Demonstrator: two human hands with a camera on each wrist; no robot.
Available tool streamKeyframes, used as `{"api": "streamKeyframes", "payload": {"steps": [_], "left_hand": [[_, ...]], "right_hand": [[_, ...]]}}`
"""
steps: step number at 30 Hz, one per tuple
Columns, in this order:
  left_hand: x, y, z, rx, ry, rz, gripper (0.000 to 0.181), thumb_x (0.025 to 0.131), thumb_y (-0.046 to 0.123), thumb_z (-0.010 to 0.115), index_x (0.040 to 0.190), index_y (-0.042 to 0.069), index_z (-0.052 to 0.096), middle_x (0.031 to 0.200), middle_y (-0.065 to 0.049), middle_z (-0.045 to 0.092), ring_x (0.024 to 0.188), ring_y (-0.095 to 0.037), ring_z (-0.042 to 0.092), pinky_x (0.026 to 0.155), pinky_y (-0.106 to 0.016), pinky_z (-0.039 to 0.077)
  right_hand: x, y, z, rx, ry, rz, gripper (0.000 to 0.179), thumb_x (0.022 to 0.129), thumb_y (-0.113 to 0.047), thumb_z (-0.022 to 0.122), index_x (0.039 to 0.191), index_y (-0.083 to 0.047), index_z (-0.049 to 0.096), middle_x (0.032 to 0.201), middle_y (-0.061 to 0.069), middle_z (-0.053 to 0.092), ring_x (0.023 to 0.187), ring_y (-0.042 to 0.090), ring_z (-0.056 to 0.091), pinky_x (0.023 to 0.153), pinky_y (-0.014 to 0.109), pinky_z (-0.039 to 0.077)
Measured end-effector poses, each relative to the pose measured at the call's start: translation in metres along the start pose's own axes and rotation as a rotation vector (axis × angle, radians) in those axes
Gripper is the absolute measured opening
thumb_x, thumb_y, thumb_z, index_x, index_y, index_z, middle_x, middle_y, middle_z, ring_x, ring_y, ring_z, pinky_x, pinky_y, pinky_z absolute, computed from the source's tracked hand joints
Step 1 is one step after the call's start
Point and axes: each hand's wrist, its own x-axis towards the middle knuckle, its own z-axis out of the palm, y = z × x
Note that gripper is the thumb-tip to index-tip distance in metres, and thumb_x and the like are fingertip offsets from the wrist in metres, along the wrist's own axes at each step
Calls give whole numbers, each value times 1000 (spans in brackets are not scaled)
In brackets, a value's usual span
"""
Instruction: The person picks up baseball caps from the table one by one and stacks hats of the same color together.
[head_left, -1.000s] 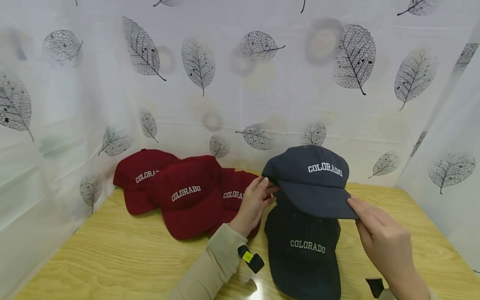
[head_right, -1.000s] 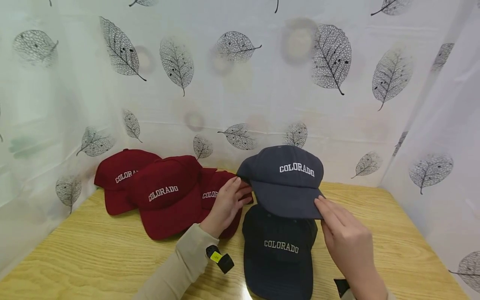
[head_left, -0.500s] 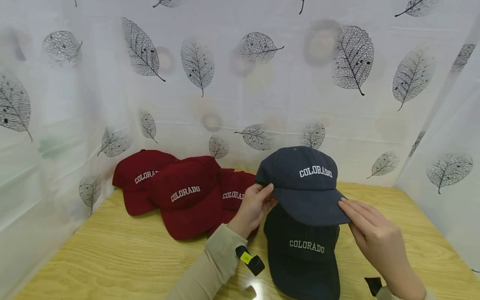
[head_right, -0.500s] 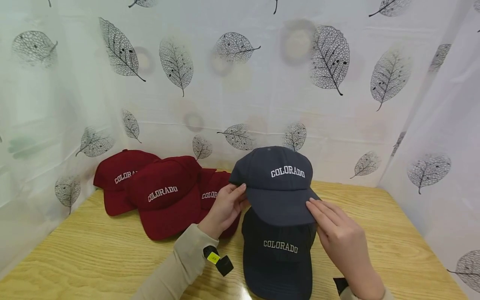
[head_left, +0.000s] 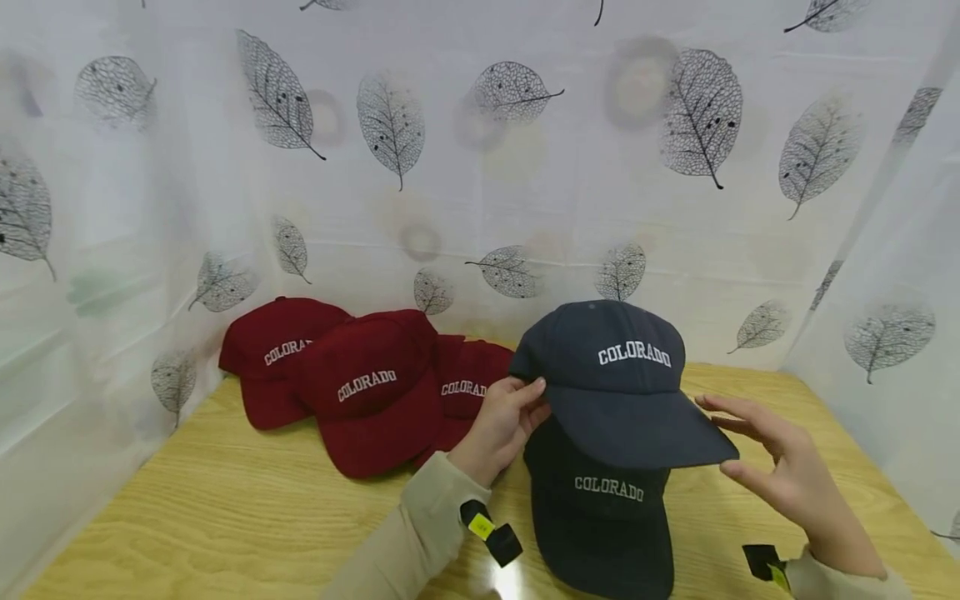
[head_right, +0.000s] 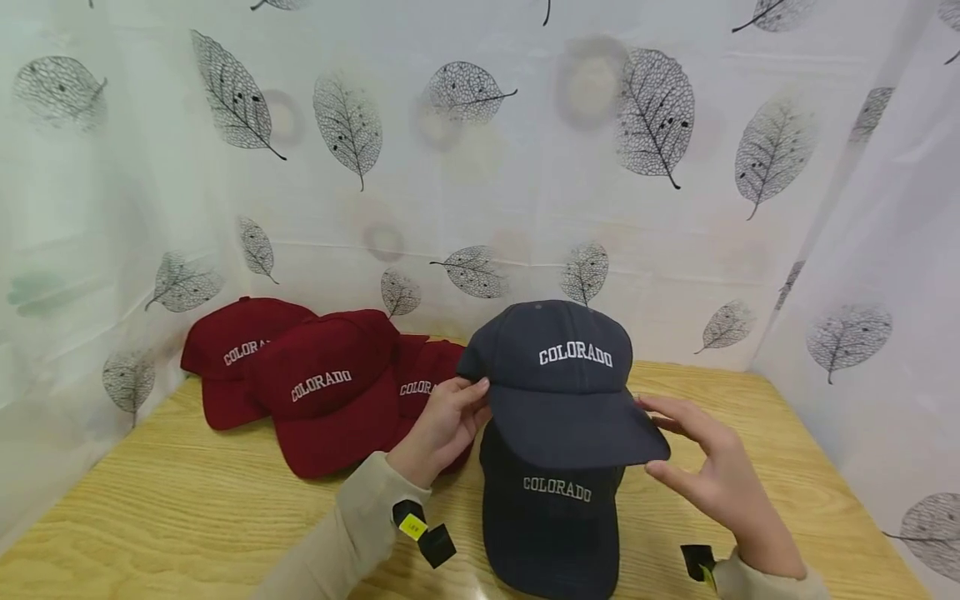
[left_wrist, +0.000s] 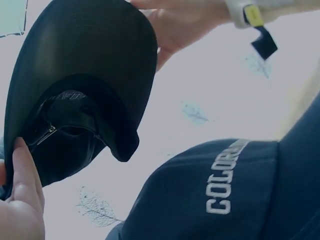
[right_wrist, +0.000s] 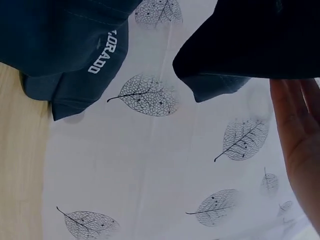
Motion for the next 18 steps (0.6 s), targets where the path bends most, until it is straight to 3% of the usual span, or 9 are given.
{"api": "streamKeyframes", "payload": {"steps": [3,6,9,15,18], "left_hand": [[-6,-1,-2,34,-10,-31,20,89,-2,46,71,5,48,74,-3,48,62,-9,50,62,-21,45],[-11,-2,-7,77,-23,-59,21,90,-1,45,70,6,47,72,-2,46,61,-9,48,61,-21,44],[-18,-4,-12,94,-53,-93,19,90,-1,45,73,6,48,70,-1,47,61,-7,50,61,-20,44],[-32,-11,-17,86,-104,-192,11,91,0,43,81,3,46,76,-2,50,63,-6,53,61,-19,45],[-37,-17,-17,98,-116,-216,4,91,1,43,88,1,45,81,-4,50,68,-7,55,64,-20,46]], "right_hand": [[-2,2,-2,15,32,86,32,87,4,49,116,16,46,119,5,54,108,11,48,82,14,39],[-3,5,0,-133,79,249,27,89,4,46,115,10,51,112,-13,55,99,-1,51,76,9,40],[-4,9,2,-241,45,418,29,89,-1,49,117,6,51,109,-22,50,93,-12,48,69,8,41],[-3,15,4,-198,-107,559,41,95,-14,40,129,8,34,118,21,48,92,-16,42,67,19,47],[-2,16,6,-159,-159,602,45,96,-17,36,133,7,27,119,32,42,91,-15,42,68,27,49]]}}
